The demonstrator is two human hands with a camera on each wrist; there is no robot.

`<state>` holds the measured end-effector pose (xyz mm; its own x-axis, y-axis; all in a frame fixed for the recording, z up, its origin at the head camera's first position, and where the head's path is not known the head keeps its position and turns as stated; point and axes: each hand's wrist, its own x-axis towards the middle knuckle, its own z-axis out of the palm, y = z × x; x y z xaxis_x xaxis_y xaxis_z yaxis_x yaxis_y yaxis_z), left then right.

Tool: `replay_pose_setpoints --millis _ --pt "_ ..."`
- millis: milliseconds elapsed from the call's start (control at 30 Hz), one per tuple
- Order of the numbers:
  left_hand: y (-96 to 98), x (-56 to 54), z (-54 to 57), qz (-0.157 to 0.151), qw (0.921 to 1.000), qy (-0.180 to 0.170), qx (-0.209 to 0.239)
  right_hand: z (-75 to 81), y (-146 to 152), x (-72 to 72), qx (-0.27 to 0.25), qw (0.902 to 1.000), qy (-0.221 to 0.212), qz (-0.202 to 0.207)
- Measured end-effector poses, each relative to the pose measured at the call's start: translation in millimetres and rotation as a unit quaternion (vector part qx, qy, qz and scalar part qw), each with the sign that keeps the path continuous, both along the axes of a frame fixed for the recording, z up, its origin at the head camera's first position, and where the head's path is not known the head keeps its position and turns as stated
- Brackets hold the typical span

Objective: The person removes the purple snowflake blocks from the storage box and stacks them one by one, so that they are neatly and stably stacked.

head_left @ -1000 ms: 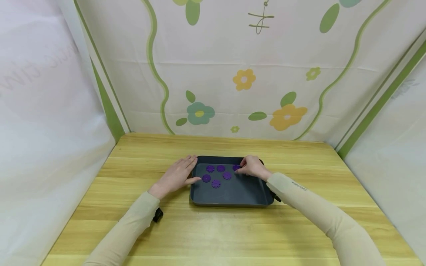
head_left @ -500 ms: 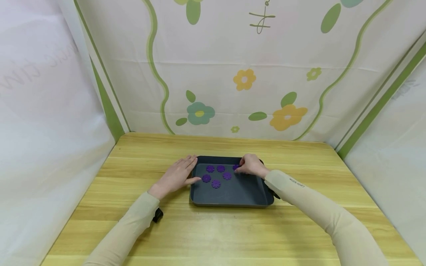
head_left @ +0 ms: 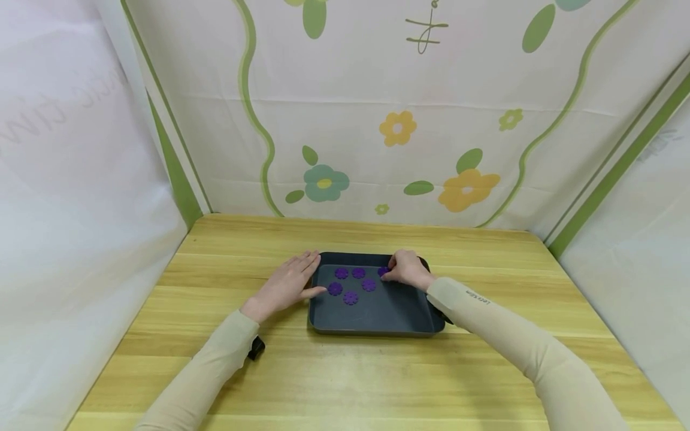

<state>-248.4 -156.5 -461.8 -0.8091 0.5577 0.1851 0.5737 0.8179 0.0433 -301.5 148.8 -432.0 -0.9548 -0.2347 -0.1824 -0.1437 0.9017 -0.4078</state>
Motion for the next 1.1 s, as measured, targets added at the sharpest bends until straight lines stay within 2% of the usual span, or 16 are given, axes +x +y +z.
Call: replay_pose_setpoints --millis 233,433,767,1100 --pt "0.3 1.1 1.9 0.005 0.9999 -0.01 -0.002 -7.2 -1.0 1.0 -0.018 0.9995 0.025 0.005" --pt "0.0 0.9 1.1 0.003 1.0 -0.008 0.0 -7.4 -2.2 2.4 -0.015 0.9992 0.034 0.016" --pt "1.1 0.4 2.0 0.002 0.9999 -0.009 0.007 -3.9 -4.0 1.7 0.003 0.9998 0.012 0.019" --pt "1.3 0.3 2.9 0.003 0.9999 -0.013 0.005 -2.7 2.4 3.2 0.008 0.9983 0.01 0.056"
